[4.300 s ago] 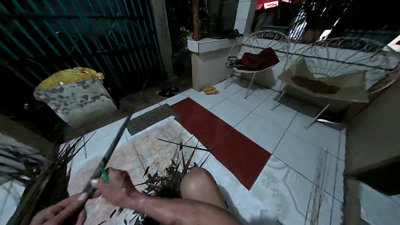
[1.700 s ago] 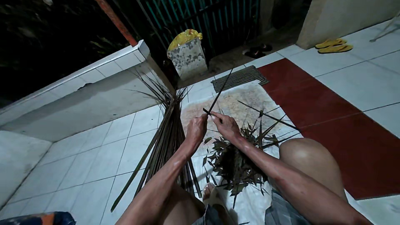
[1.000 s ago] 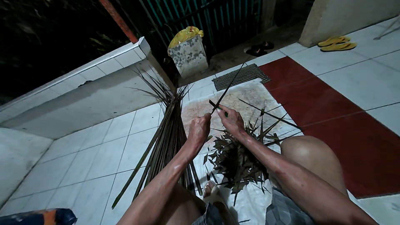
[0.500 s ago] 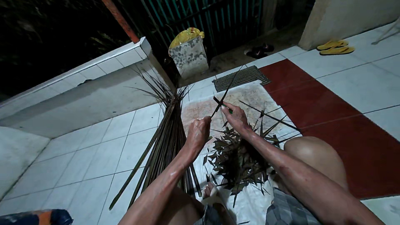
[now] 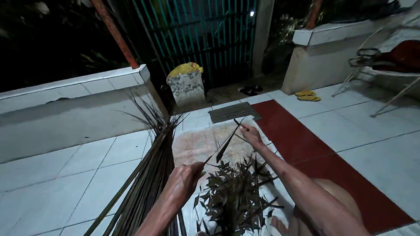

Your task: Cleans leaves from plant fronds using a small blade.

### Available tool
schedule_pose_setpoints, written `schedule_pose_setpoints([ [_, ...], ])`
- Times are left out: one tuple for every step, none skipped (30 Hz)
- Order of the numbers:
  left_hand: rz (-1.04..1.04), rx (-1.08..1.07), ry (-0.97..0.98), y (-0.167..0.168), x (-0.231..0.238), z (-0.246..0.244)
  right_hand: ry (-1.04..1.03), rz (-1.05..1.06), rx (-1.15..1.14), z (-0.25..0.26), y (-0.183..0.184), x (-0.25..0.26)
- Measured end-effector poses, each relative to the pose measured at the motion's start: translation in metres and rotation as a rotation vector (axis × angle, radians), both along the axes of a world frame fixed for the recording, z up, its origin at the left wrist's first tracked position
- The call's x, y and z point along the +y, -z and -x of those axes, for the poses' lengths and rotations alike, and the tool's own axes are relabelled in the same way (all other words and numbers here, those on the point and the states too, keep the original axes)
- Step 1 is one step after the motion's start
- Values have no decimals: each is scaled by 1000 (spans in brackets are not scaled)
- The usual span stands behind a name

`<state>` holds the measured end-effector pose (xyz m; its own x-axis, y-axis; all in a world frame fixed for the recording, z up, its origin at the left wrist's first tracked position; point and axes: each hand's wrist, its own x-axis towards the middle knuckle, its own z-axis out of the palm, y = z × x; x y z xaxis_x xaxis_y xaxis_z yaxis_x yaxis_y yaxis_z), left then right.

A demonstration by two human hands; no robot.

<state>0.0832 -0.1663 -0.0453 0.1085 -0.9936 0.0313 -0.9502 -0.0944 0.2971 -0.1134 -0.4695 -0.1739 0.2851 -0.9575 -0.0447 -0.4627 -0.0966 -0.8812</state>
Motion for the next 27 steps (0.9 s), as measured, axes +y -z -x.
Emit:
schedule_pose_setpoints([
  [-1,1,5,-4,5,-3,13,-2,0,5,0,-6],
  [4,2,11,-9,10,-6,28,-5,-1,10,1,-11],
  [15,6,20,-13,17,-9,38,-18,6,15,3,-17],
  [25,12,28,-17,24,-14,48,-15,5,21,7,-22],
  [46,20,34,-19,33,-19,53,-5,-7,27,13,-27],
  [61,26,40,-22,41,-25,58,2,-15,33,17,-31],
  [67,33,43,-25,50,-33,79,15,-16,37,21,-37],
  [67,47,44,-28,58,-42,112,23,-15,39,27,-47],
  [62,71,43,-35,68,-50,141,36,-20,41,31,-54],
  [46,108,35,-45,78,-58,165,43,-20,43,34,-60],
  [25,164,25,-57,89,-64,189,46,-7,45,38,-65],
  [8,226,8,-70,99,-69,216,43,6,48,42,-69],
  [1,289,-21,-84,109,-70,241,34,22,51,43,-70],
  [15,340,-56,-95,116,-72,256,19,43,54,43,-69],
  [43,380,-91,-102,119,-73,269,9,63,57,43,-67],
  [93,386,-122,-106,119,-75,266,-4,80,58,41,-63],
  [163,369,-153,-104,113,-75,241,-20,88,56,39,-58],
  [253,344,-179,-97,102,-75,185,-37,95,50,36,-53],
  [342,317,-190,-86,87,-75,85,-57,79,43,33,-47],
  [417,290,-193,-73,68,-76,-26,-85,63,34,25,-40],
  [476,267,-188,-57,49,-77,-134,-90,45,24,11,-29],
  [518,240,-176,-42,29,-78,-229,-54,34,15,-6,-13],
  [554,185,-157,-26,12,-78,-311,21,16,8,-24,5],
  [588,115,-141,-12,-4,-78,-357,116,-13,2,-40,24],
  [618,55,-128,1,-17,-77,-362,212,-57,-5,-53,43],
  [637,11,-117,13,-29,-74,-346,292,-96,-10,-65,60],
  [635,-20,-109,23,-39,-69,-322,350,-122,-14,-75,75],
])
